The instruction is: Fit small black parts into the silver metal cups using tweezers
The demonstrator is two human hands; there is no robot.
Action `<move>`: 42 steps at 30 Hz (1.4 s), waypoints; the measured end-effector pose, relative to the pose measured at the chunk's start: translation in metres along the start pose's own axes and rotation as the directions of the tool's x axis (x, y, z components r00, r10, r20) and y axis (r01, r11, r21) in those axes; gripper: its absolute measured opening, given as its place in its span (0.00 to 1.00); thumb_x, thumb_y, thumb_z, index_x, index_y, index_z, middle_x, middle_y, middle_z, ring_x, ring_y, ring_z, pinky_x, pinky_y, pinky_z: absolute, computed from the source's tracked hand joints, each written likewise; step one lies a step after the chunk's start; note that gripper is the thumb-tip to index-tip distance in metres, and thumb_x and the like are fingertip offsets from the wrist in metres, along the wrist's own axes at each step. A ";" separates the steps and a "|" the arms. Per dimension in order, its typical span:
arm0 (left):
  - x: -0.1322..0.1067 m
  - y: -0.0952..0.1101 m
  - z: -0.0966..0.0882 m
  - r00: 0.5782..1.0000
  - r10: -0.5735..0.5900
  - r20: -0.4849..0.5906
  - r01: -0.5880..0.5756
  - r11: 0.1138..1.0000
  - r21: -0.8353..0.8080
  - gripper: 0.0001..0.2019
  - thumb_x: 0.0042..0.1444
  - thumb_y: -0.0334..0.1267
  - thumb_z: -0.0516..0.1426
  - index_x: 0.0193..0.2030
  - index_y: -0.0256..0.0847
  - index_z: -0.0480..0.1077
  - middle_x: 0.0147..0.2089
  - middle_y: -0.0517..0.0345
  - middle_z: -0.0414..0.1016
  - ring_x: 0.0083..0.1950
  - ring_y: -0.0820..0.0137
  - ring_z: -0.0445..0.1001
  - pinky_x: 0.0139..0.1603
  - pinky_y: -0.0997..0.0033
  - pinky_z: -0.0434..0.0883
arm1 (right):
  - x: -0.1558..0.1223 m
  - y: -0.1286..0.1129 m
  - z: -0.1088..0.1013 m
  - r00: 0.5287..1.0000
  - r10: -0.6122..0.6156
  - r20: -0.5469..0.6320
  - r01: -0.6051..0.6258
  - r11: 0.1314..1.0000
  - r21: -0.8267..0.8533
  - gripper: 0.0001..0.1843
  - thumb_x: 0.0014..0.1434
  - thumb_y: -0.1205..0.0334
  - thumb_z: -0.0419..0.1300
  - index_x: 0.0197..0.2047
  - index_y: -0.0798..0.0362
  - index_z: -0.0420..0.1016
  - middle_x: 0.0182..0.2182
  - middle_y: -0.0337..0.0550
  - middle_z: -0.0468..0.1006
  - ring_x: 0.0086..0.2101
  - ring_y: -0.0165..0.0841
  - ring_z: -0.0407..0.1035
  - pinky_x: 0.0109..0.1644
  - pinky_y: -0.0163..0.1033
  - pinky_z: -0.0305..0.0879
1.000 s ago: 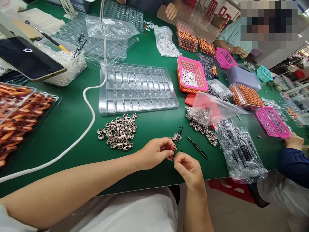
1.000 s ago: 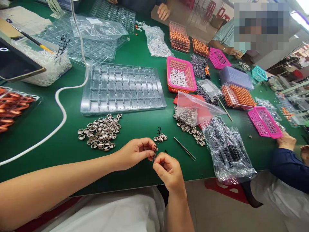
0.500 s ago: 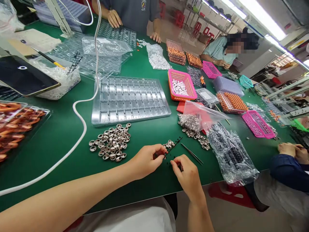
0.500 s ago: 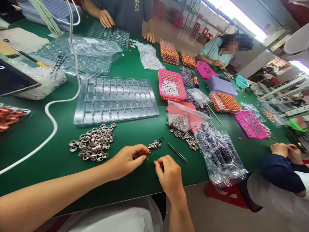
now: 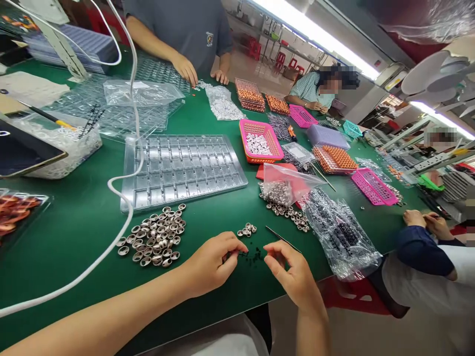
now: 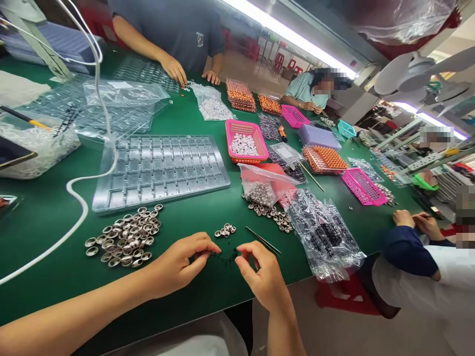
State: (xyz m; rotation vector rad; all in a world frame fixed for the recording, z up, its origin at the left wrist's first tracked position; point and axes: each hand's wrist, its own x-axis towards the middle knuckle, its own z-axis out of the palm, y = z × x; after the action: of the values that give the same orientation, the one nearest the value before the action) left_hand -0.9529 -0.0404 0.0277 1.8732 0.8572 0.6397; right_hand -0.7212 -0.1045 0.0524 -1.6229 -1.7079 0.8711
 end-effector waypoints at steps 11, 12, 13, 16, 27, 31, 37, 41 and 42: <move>0.010 0.002 0.005 0.918 -0.395 0.014 0.290 0.649 -0.703 0.22 0.48 0.46 0.68 0.47 0.37 0.73 0.41 0.53 0.78 0.42 0.65 0.76 0.40 0.67 0.75 | -0.024 0.005 0.049 0.969 0.192 -0.158 -0.150 0.958 0.246 0.15 0.64 0.49 0.59 0.36 0.51 0.77 0.26 0.38 0.74 0.26 0.29 0.68 0.28 0.31 0.66; 0.010 0.002 0.005 0.911 -0.411 0.041 0.305 0.601 -0.739 0.23 0.45 0.46 0.70 0.45 0.36 0.74 0.41 0.52 0.78 0.42 0.65 0.77 0.41 0.67 0.75 | -0.025 0.004 0.056 0.958 0.210 -0.193 -0.154 0.950 0.270 0.15 0.64 0.48 0.59 0.37 0.51 0.77 0.27 0.39 0.75 0.26 0.30 0.69 0.29 0.32 0.68; 0.010 0.003 0.006 0.906 -0.419 0.063 0.316 0.568 -0.760 0.22 0.44 0.46 0.71 0.42 0.36 0.74 0.41 0.52 0.79 0.41 0.66 0.77 0.41 0.66 0.74 | -0.025 0.002 0.064 0.950 0.214 -0.229 -0.146 0.949 0.280 0.16 0.64 0.48 0.60 0.37 0.52 0.78 0.27 0.40 0.76 0.26 0.30 0.70 0.29 0.32 0.69; 0.009 0.006 0.006 0.900 -0.426 0.095 0.337 0.542 -0.770 0.20 0.43 0.48 0.71 0.36 0.35 0.75 0.37 0.53 0.79 0.35 0.69 0.75 0.42 0.66 0.73 | -0.025 -0.006 0.080 0.943 0.164 -0.291 -0.092 0.965 0.247 0.14 0.63 0.49 0.60 0.36 0.51 0.78 0.27 0.40 0.77 0.25 0.30 0.71 0.28 0.32 0.69; 0.000 0.011 0.016 0.929 -0.358 0.095 0.357 0.795 -0.491 0.07 0.50 0.39 0.61 0.31 0.39 0.70 0.28 0.62 0.72 0.28 0.73 0.68 0.32 0.73 0.66 | -0.016 -0.004 0.056 0.916 0.204 -0.347 -0.079 0.937 0.342 0.13 0.61 0.50 0.64 0.40 0.51 0.78 0.33 0.41 0.77 0.31 0.31 0.72 0.35 0.34 0.72; -0.004 0.013 0.017 0.956 -0.280 0.088 0.293 0.891 -0.346 0.05 0.52 0.38 0.58 0.31 0.39 0.71 0.29 0.60 0.73 0.30 0.71 0.69 0.34 0.72 0.67 | -0.009 -0.002 0.057 0.922 0.263 -0.284 -0.113 0.885 0.452 0.14 0.60 0.49 0.64 0.35 0.52 0.76 0.27 0.38 0.73 0.28 0.29 0.67 0.32 0.33 0.67; -0.005 0.013 0.016 0.966 -0.246 0.081 0.258 0.926 -0.275 0.06 0.53 0.38 0.56 0.31 0.39 0.72 0.29 0.59 0.74 0.31 0.70 0.69 0.34 0.72 0.67 | -0.009 0.003 0.063 0.929 0.291 -0.228 -0.130 0.835 0.535 0.14 0.60 0.49 0.63 0.33 0.52 0.74 0.25 0.35 0.68 0.25 0.27 0.60 0.28 0.32 0.60; -0.006 0.012 0.016 0.971 -0.224 0.080 0.237 0.935 -0.265 0.06 0.54 0.38 0.56 0.31 0.39 0.72 0.28 0.60 0.73 0.30 0.71 0.68 0.34 0.72 0.66 | -0.007 0.003 0.063 0.928 0.274 -0.252 -0.121 0.862 0.492 0.15 0.60 0.49 0.63 0.32 0.52 0.74 0.24 0.35 0.68 0.24 0.27 0.60 0.27 0.32 0.60; -0.006 0.012 0.016 0.972 -0.221 0.082 0.235 0.935 -0.265 0.07 0.54 0.38 0.55 0.32 0.39 0.72 0.28 0.60 0.73 0.31 0.71 0.68 0.34 0.72 0.66 | -0.006 0.003 0.062 0.927 0.271 -0.259 -0.120 0.869 0.480 0.15 0.60 0.49 0.63 0.32 0.53 0.73 0.24 0.36 0.68 0.24 0.27 0.60 0.27 0.33 0.59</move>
State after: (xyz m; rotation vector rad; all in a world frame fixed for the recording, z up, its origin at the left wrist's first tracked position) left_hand -0.9417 -0.0573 0.0311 1.5094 0.8893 0.5330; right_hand -0.7696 -0.1137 0.0135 -1.5222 -1.0262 0.9608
